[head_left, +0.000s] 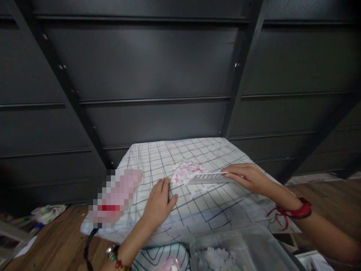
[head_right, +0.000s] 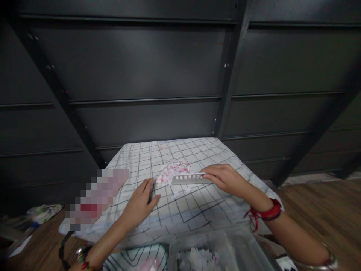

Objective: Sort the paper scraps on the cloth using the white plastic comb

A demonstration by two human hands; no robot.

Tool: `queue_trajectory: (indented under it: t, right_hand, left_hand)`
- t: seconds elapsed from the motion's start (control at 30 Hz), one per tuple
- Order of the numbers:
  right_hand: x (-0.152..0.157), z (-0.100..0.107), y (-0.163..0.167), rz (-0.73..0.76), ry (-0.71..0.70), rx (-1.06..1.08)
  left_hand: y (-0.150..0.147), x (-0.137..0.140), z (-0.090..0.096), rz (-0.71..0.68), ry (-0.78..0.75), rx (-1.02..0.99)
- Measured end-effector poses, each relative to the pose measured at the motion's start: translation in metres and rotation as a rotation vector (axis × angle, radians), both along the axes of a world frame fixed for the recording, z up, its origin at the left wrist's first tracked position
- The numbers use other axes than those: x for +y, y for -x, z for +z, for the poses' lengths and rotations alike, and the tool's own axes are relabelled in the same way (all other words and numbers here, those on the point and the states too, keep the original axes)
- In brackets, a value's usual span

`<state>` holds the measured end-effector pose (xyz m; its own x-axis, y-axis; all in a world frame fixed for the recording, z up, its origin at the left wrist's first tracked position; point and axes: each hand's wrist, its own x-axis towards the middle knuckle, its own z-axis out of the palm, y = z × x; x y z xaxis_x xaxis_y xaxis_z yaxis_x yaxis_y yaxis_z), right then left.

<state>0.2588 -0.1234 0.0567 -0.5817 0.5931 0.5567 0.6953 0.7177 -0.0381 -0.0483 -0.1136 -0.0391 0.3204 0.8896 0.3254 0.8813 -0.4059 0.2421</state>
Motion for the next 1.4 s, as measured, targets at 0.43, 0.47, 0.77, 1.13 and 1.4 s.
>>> queue_trajectory:
  t: [0.43, 0.47, 0.77, 1.13, 1.4]
  right_hand:
    - [0.010, -0.004, 0.002, -0.014, -0.043, -0.006]
    - [0.011, -0.005, 0.004, -0.013, -0.048, -0.010]
    - [0.006, 0.003, 0.004, -0.012, -0.050, -0.028]
    - [-0.004, 0.010, 0.008, 0.092, -0.015, -0.079]
    - [-0.003, 0.009, -0.001, 0.005, -0.117, -0.070]
  left_hand:
    - [0.000, -0.001, 0.002, -0.001, 0.023, 0.004]
    - [0.000, -0.001, 0.002, -0.002, 0.020, 0.001]
    - [0.002, 0.001, -0.004, -0.016, -0.033, -0.049]
    - [-0.001, -0.003, 0.005, -0.006, 0.027, -0.019]
    - [-0.001, -0.002, 0.006, -0.012, 0.031, -0.014]
